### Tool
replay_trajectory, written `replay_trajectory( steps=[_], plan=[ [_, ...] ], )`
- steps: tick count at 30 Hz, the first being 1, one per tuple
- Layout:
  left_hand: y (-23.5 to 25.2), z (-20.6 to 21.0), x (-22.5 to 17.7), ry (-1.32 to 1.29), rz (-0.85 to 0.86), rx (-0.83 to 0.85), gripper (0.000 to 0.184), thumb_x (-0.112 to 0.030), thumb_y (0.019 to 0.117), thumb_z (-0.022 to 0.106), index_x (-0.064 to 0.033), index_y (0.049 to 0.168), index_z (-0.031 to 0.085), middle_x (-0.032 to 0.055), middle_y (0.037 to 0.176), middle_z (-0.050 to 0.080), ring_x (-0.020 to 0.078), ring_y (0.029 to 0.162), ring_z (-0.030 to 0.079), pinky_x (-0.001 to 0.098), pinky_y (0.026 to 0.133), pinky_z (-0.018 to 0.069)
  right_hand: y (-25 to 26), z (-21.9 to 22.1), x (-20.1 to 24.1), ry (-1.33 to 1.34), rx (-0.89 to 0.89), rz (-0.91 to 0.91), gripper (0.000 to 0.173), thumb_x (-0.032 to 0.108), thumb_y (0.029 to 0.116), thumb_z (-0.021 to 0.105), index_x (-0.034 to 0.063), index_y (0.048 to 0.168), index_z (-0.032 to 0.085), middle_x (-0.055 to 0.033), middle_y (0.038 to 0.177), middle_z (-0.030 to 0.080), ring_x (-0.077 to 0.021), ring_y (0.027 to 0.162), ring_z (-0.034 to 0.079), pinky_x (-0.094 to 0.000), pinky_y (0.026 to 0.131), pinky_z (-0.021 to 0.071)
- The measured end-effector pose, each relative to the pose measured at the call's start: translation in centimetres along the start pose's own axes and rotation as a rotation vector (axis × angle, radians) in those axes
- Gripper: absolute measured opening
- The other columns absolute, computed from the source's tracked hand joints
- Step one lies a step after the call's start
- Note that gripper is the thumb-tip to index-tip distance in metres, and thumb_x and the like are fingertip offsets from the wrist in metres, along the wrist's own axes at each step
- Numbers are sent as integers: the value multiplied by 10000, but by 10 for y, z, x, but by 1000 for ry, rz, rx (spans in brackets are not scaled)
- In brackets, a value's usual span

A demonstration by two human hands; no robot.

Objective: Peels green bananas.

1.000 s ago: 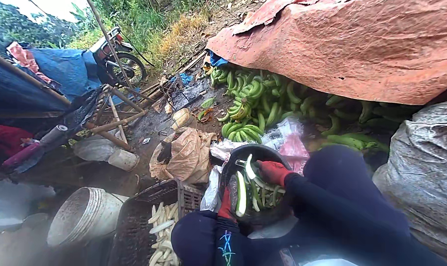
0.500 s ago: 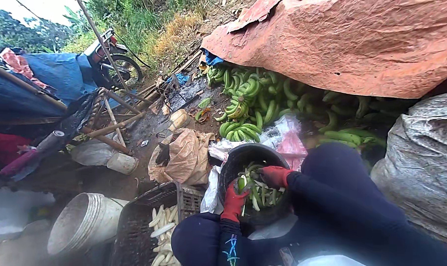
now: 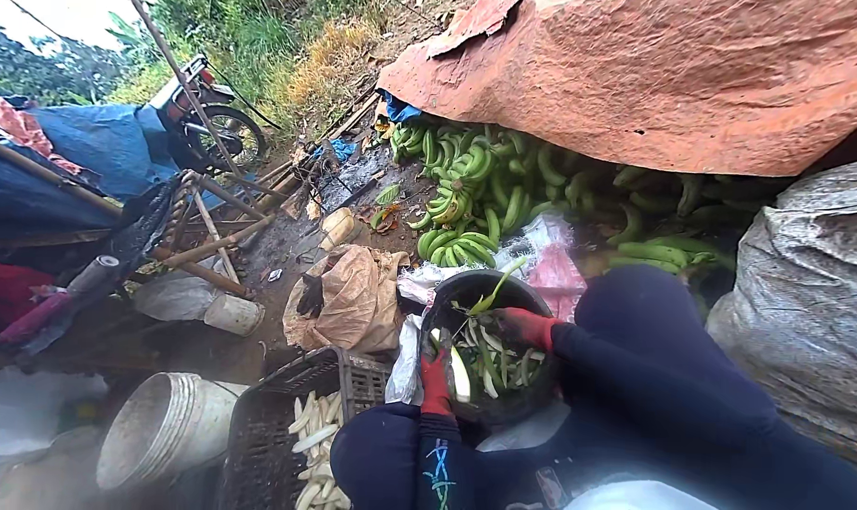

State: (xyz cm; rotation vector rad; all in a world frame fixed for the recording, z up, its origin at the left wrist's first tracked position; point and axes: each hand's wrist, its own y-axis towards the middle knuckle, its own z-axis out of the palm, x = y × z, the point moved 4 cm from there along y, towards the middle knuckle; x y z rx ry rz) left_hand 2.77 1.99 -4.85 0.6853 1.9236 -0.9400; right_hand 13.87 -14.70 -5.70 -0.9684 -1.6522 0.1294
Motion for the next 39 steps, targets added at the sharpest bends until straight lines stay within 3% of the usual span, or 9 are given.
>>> replay_trajectory(
  steps=[3, 5, 9, 13, 17, 24, 29, 33, 39],
  plan=[
    [17, -12, 16, -62, 0, -142, 473, -265, 1124, 352, 54, 1455, 461, 271, 1419, 534, 314, 1305, 536, 449, 1116, 414, -14, 11, 8, -44, -11, -116, 400, 314, 1124, 429, 23, 1344, 593, -215, 1095, 678, -322, 931, 683, -524, 887, 542],
    [20, -14, 23, -177, -8, -164, 496, -291, 1134, 278, 42, 1450, 464, 256, 1410, 538, 295, 1274, 549, 446, 1083, 439, -28, 26, 15, -228, 16, -222, 344, 250, 1095, 488, 26, 1320, 621, -243, 1162, 689, -402, 1092, 670, -617, 973, 486],
    [20, -12, 21, -306, -34, -217, 466, -269, 1133, 269, 39, 1428, 456, 235, 1315, 563, 256, 1127, 581, 413, 964, 489, -40, 43, 20, -376, 40, -293, 324, 236, 1071, 535, 40, 1315, 617, -240, 1177, 683, -424, 1120, 659, -635, 949, 487],
    [15, -15, 13, -270, -52, -233, 471, -229, 1131, 278, 71, 1468, 411, 277, 1438, 491, 302, 1267, 526, 441, 1073, 422, -48, 45, 28, -444, 49, -256, 364, 216, 1063, 539, 50, 1385, 578, -258, 1250, 651, -438, 1171, 637, -630, 959, 485],
    [31, -14, 33, -345, 81, -84, 461, -246, 1126, 272, 60, 1410, 466, 235, 1296, 581, 237, 1120, 600, 381, 966, 505, -35, 39, 25, -476, -32, -212, 392, 225, 1052, 544, 77, 1414, 564, -261, 1288, 632, -450, 1188, 629, -634, 949, 497],
    [0, 3, -16, -258, 167, 112, 424, -208, 1127, 214, 35, 1347, 483, 98, 1047, 627, 84, 873, 607, 257, 796, 538, -9, 8, 34, -481, -123, -180, 369, 217, 1056, 521, 74, 1393, 569, -248, 1313, 627, -440, 1222, 614, -625, 967, 491],
    [12, -8, 25, -20, 283, 229, 471, -164, 1111, 270, 135, 1459, 379, 290, 1433, 499, 242, 1308, 523, 326, 1099, 426, 2, -21, 37, -405, -200, -102, 366, 221, 1076, 481, 64, 1393, 572, -241, 1312, 642, -421, 1245, 614, -622, 1004, 472],
    [20, -10, 20, 98, 80, 121, 479, -208, 1130, 285, 58, 1519, 367, 236, 1541, 430, 243, 1430, 429, 370, 1199, 325, -16, -24, 34, -380, -204, -106, 373, 191, 1072, 474, 67, 1414, 558, -249, 1309, 637, -428, 1232, 616, -627, 998, 469],
    [29, -8, 21, -379, 26, -72, 461, -306, 1127, 269, 30, 1325, 515, 157, 1090, 613, 161, 918, 598, 328, 820, 522, -50, 30, 26, -447, -33, -220, 308, 179, 1036, 569, -46, 1234, 640, -297, 1226, 639, -471, 1168, 622, -631, 950, 482]
  ],
)
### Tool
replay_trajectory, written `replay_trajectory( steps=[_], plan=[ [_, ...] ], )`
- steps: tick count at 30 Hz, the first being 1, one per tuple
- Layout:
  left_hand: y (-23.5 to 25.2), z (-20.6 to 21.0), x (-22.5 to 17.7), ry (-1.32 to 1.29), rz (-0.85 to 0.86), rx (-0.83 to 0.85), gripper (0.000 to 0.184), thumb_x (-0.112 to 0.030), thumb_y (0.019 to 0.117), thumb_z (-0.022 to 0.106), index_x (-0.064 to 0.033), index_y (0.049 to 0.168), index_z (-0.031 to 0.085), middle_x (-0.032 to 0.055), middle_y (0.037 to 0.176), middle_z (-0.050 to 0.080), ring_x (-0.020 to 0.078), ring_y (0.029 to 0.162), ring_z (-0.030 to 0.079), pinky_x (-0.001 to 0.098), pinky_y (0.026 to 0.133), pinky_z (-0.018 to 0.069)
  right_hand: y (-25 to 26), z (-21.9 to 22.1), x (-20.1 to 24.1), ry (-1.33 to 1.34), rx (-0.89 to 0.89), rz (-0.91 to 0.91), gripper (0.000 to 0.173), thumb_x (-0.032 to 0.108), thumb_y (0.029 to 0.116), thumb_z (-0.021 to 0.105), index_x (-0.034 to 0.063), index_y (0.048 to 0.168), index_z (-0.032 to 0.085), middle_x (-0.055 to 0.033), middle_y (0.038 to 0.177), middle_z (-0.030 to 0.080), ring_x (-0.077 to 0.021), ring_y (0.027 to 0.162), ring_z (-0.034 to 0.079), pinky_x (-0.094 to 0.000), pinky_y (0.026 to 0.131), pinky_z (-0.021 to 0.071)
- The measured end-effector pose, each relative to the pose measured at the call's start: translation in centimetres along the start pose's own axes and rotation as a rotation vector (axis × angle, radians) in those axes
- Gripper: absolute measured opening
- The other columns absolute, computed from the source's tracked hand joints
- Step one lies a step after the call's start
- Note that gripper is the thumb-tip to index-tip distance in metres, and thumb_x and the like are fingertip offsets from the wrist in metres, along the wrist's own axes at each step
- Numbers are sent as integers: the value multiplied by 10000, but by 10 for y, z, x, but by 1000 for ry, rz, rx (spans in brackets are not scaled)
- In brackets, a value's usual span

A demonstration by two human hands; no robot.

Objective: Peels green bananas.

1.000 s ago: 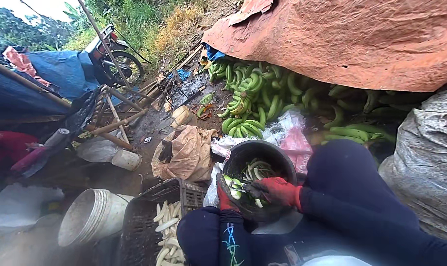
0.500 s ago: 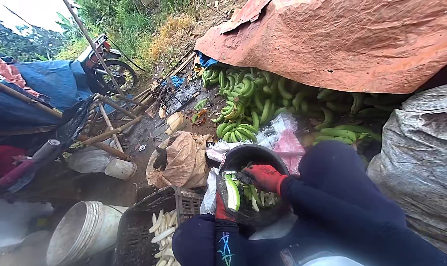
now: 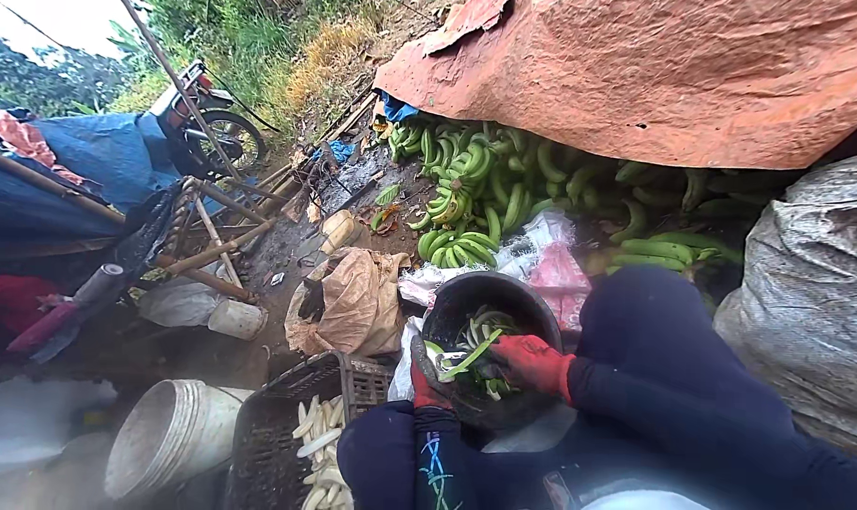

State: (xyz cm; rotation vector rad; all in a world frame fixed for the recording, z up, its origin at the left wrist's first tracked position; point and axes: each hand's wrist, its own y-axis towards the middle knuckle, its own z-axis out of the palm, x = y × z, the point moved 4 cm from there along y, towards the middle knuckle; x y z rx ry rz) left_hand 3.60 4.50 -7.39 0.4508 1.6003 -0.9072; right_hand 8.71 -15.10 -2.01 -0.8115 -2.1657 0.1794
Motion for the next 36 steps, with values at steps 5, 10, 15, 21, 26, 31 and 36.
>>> replay_trajectory(
  steps=[5, 10, 15, 21, 26, 31, 36],
  plan=[
    [-11, 7, -11, -187, -98, -68, 447, -345, 1124, 257, -23, 1289, 520, 126, 1029, 600, 166, 876, 598, 361, 762, 531, 4, 5, 6, -62, -10, -13, 349, 190, 1042, 561, -19, 1319, 602, -297, 1305, 602, -481, 1183, 613, -631, 925, 496],
    [1, 7, -4, -172, 29, 211, 430, -287, 1125, 254, -16, 1334, 515, 92, 1070, 640, 113, 925, 630, 298, 815, 548, 18, -8, 3, -54, -35, 20, 389, 168, 1039, 552, 29, 1403, 562, -282, 1278, 621, -468, 1179, 621, -632, 921, 500],
    [-10, 6, -12, 95, 85, 255, 379, -158, 1121, 264, 29, 1371, 480, 138, 1190, 621, 120, 1048, 610, 279, 935, 516, 31, -26, -6, -42, -48, 52, 389, 185, 1057, 529, 63, 1426, 545, -261, 1313, 621, -451, 1220, 612, -630, 963, 487],
    [-47, 32, -41, 435, 89, 316, 433, -58, 1111, 204, 140, 1468, 350, 268, 1418, 504, 187, 1260, 546, 269, 1055, 456, 46, -49, -30, 65, -87, 172, 367, 196, 1080, 483, 62, 1411, 566, -245, 1300, 653, -419, 1239, 620, -626, 1021, 461],
    [-4, 13, -7, 237, 83, 268, 494, -274, 1130, 274, 21, 1506, 400, 191, 1448, 526, 169, 1285, 542, 330, 1089, 444, 27, -41, -26, 87, -149, 70, 353, 191, 1067, 500, 78, 1389, 589, -234, 1282, 655, -415, 1209, 630, -625, 1001, 472],
    [0, 12, 0, -322, -116, 160, 420, -337, 1109, 254, -59, 1152, 565, 73, 871, 638, 138, 737, 637, 326, 644, 564, 15, -3, -10, -22, -55, -175, 416, 197, 1026, 607, 110, 1433, 592, -263, 1298, 635, -461, 1179, 624, -633, 961, 485],
    [-20, 17, -23, -287, -62, 121, 364, -220, 1120, 242, 8, 1222, 506, 76, 912, 596, 98, 764, 595, 259, 669, 530, 14, 0, 0, -81, -50, -143, 433, 224, 1029, 600, 101, 1443, 573, -275, 1286, 631, -474, 1153, 635, -641, 919, 504]
  ],
)
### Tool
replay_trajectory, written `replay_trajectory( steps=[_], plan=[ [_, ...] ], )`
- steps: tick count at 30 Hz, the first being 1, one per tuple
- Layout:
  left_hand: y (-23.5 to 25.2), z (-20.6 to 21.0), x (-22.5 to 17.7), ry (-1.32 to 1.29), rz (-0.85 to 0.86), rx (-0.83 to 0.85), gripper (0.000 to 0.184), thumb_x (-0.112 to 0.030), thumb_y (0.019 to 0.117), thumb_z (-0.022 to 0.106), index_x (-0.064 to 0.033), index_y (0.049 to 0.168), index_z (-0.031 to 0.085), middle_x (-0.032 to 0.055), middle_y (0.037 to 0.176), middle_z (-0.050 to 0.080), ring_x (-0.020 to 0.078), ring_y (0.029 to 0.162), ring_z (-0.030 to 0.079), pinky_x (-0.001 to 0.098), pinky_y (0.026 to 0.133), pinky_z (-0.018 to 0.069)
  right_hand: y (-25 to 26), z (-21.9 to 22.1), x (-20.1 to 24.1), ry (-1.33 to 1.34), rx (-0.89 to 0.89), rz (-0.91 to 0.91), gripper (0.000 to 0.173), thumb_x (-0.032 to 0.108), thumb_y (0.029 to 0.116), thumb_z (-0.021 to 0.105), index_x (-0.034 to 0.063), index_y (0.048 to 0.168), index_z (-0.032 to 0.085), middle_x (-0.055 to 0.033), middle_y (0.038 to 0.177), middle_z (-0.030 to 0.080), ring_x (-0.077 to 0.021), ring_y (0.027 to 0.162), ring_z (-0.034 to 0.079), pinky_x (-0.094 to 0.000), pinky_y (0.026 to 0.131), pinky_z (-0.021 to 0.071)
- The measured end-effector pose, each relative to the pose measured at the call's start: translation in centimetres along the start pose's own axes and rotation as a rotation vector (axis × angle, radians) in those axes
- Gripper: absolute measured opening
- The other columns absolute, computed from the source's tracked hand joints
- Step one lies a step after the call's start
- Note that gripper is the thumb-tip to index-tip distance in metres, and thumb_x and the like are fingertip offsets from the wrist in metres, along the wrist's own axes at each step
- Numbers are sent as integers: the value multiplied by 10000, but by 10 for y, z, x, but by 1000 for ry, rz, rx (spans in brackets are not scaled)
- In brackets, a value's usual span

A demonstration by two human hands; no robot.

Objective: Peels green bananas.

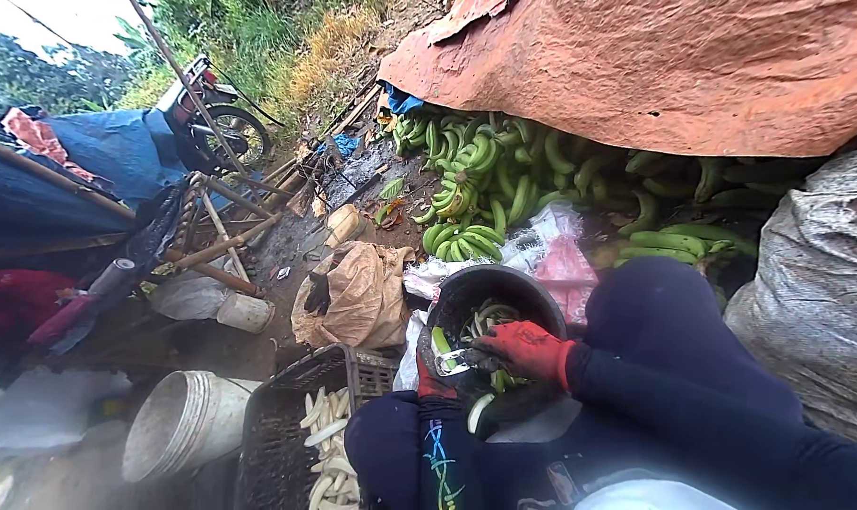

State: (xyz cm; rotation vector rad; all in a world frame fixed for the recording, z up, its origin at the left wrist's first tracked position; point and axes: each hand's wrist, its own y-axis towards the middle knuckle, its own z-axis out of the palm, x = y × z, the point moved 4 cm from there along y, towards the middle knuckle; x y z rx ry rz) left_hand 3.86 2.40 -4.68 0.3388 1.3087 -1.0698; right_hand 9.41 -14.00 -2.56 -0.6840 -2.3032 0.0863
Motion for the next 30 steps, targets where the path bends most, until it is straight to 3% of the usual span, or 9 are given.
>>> replay_trajectory(
  steps=[3, 6, 7, 12, 14, 19, 23, 25, 30],
  plan=[
    [-18, 21, -19, 119, -10, -13, 358, -145, 1120, 228, 30, 1227, 522, 75, 903, 599, 77, 761, 583, 226, 701, 524, 8, -6, 3, 21, 5, 138, 403, 205, 1044, 560, 81, 1427, 560, -275, 1296, 623, -470, 1183, 624, -642, 929, 496],
    [-17, 23, -21, -11, 196, 451, 423, -109, 1099, 142, 119, 1248, 466, 125, 980, 650, 114, 890, 645, 267, 789, 558, 21, -15, 1, 61, -5, 262, 393, 208, 1054, 519, 66, 1420, 544, -267, 1311, 618, -457, 1222, 613, -643, 948, 493],
    [-39, 50, -38, 97, 48, 131, 402, -125, 1113, 189, 29, 1149, 558, 75, 861, 652, 86, 776, 639, 255, 738, 553, 24, -19, -2, 87, -9, 306, 402, 209, 1058, 512, 62, 1432, 530, -268, 1324, 615, -454, 1238, 608, -644, 964, 487],
    [7, -15, 9, 305, 126, 190, 468, -251, 1123, 266, 19, 1468, 431, 172, 1341, 596, 154, 1177, 611, 337, 1019, 511, 30, -36, -24, 180, -77, 433, 389, 220, 1075, 490, 40, 1417, 539, -256, 1329, 633, -427, 1266, 605, -623, 1027, 463],
    [19, -30, 17, 217, 51, 125, 471, -320, 1125, 279, -43, 1441, 490, 134, 1291, 632, 156, 1138, 628, 356, 976, 535, 23, -38, -26, 180, -104, 368, 368, 213, 1071, 502, 65, 1402, 564, -241, 1315, 643, -413, 1248, 616, -617, 1020, 469],
    [-22, 33, -26, 7, -89, 30, 471, -239, 1118, 135, -47, 1022, 555, 30, 727, 602, 84, 623, 604, 234, 572, 528, -2, -12, -15, 130, -41, -33, 414, 153, 1012, 625, 92, 1421, 612, -263, 1319, 631, -459, 1214, 608, -641, 1011, 459],
    [-20, 27, -21, -34, -87, 16, 381, -187, 1120, 205, -42, 1014, 541, 27, 727, 569, 68, 606, 567, 192, 547, 502, -7, 0, -3, 23, -25, -41, 439, 179, 1005, 632, 97, 1434, 589, -281, 1281, 630, -482, 1154, 626, -650, 931, 489],
    [9, -9, 8, -78, -2, 127, 353, -215, 1112, 273, -23, 1145, 568, 62, 877, 638, 104, 762, 633, 264, 678, 557, -3, -3, 2, 13, -6, 62, 430, 196, 1022, 599, 103, 1441, 570, -273, 1286, 629, -474, 1161, 630, -645, 921, 500],
    [2, 10, -2, 110, 47, 185, 562, -423, 1115, 138, -87, 1266, 562, 50, 1010, 665, 95, 892, 650, 296, 786, 568, 16, -15, 0, 108, -25, 327, 407, 221, 1068, 497, 80, 1449, 524, -265, 1326, 616, -451, 1235, 609, -635, 965, 490]
  ],
)
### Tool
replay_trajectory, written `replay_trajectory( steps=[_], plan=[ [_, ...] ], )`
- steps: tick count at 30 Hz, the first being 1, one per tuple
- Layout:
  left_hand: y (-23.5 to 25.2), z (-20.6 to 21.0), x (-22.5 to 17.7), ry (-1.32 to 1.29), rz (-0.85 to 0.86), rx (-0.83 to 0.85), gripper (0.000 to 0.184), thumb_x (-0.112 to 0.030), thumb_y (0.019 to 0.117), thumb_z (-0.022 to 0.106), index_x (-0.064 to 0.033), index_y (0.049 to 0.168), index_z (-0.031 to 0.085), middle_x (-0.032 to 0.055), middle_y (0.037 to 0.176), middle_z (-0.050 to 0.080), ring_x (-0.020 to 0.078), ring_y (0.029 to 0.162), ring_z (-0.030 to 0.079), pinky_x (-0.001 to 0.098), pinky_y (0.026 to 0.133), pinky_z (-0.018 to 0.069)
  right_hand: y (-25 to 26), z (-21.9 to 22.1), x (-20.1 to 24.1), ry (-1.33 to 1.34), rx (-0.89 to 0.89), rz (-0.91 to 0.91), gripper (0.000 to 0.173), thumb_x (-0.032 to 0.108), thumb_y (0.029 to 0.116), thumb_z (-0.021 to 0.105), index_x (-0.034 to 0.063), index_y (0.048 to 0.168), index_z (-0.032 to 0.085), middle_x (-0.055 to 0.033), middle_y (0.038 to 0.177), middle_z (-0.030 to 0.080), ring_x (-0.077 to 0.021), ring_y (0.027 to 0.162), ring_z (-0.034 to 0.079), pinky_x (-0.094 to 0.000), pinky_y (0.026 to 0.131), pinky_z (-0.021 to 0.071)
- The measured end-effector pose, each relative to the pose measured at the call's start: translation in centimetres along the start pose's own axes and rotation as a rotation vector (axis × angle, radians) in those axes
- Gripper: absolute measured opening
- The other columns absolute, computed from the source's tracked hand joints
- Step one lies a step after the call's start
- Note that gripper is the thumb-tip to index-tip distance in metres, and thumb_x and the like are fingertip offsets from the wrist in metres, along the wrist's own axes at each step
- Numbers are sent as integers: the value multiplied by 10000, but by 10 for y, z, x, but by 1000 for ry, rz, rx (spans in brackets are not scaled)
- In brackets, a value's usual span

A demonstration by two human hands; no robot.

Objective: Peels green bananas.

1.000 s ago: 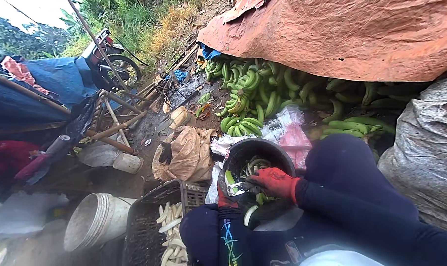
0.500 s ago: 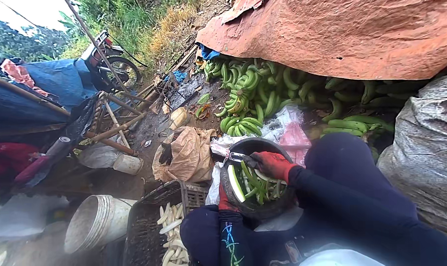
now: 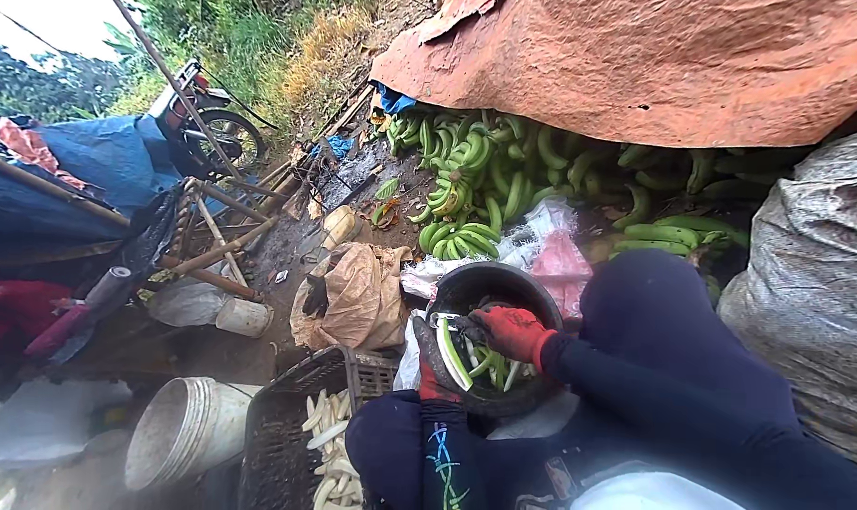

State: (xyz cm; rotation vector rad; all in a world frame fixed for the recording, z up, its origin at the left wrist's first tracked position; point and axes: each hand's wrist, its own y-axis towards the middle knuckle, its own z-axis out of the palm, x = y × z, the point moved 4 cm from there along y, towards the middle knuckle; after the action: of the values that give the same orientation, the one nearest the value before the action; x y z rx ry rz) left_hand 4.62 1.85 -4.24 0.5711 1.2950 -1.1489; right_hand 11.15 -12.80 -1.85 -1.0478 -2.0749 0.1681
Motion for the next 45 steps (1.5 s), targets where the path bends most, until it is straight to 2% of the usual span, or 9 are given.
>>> replay_trajectory(
  steps=[4, 10, 15, 22, 29, 35, 36, 40, 45],
  plan=[
    [-5, 3, -6, 102, -33, 17, 411, -226, 1126, 302, -1, 1427, 466, 131, 1203, 644, 136, 1028, 649, 320, 908, 558, 10, -11, -9, 108, -47, 121, 390, 239, 1081, 464, 62, 1420, 540, -249, 1325, 635, -425, 1253, 614, -626, 1012, 474],
    [-15, 20, -28, -149, -227, -275, 446, -230, 1127, 180, -54, 1138, 589, 63, 843, 619, 121, 738, 620, 279, 703, 544, -11, -1, -20, 155, 52, -298, 340, 199, 1059, 563, 79, 1369, 635, -226, 1252, 681, -403, 1186, 641, -632, 1021, 457],
    [6, -1, 0, -271, -90, -75, 329, -201, 1110, 264, -72, 983, 539, 6, 668, 541, 57, 512, 528, 187, 468, 481, -28, 11, -9, 33, 140, -305, 401, 163, 1044, 585, 81, 1437, 582, -253, 1286, 652, -430, 1212, 622, -621, 1025, 459],
    [-3, 13, -9, -119, -44, 3, 663, -476, 1097, 55, -60, 1158, 568, 43, 862, 645, 93, 775, 641, 281, 678, 561, -1, 11, 8, -14, -5, -17, 424, 214, 1052, 530, 38, 1438, 514, -288, 1314, 603, -472, 1209, 613, -636, 937, 504],
    [0, -11, 7, -3, -37, -84, 421, -313, 1118, 337, -56, 1399, 516, 116, 1243, 642, 159, 1101, 635, 362, 943, 547, 3, -15, -9, 104, -83, 52, 368, 233, 1070, 492, 69, 1392, 565, -234, 1302, 641, -411, 1234, 621, -609, 997, 484],
    [-5, 11, -23, -167, -108, -138, 397, -256, 1121, 214, -82, 1040, 563, 16, 724, 582, 53, 599, 578, 200, 561, 516, -30, 1, -16, 281, 290, -329, 305, 224, 1074, 574, 14, 1279, 658, -205, 1053, 702, -320, 937, 677, -541, 911, 512],
    [-3, 2, -18, -184, 31, 101, 408, -227, 1128, 176, -8, 1171, 518, 38, 813, 621, 44, 684, 632, 187, 610, 552, -32, 6, -17, 248, 286, -326, 301, 213, 1074, 566, 18, 1286, 651, -219, 1092, 700, -351, 999, 675, -573, 946, 493],
    [-22, 22, -31, -120, -91, -211, 398, -219, 1130, 172, -78, 1071, 539, -10, 720, 611, 7, 597, 596, 168, 527, 508, -33, 15, -16, 205, 223, -362, 337, 144, 1055, 576, 34, 1371, 621, -247, 1225, 682, -412, 1164, 645, -623, 1025, 447],
    [2, -15, 11, -274, 2, 31, 310, -233, 1114, 280, -74, 1119, 546, 11, 812, 624, 47, 691, 632, 212, 599, 552, -21, 20, -8, 41, 137, -273, 353, 173, 1058, 548, 28, 1379, 573, -268, 1223, 658, -445, 1166, 638, -641, 972, 481]
  ],
)
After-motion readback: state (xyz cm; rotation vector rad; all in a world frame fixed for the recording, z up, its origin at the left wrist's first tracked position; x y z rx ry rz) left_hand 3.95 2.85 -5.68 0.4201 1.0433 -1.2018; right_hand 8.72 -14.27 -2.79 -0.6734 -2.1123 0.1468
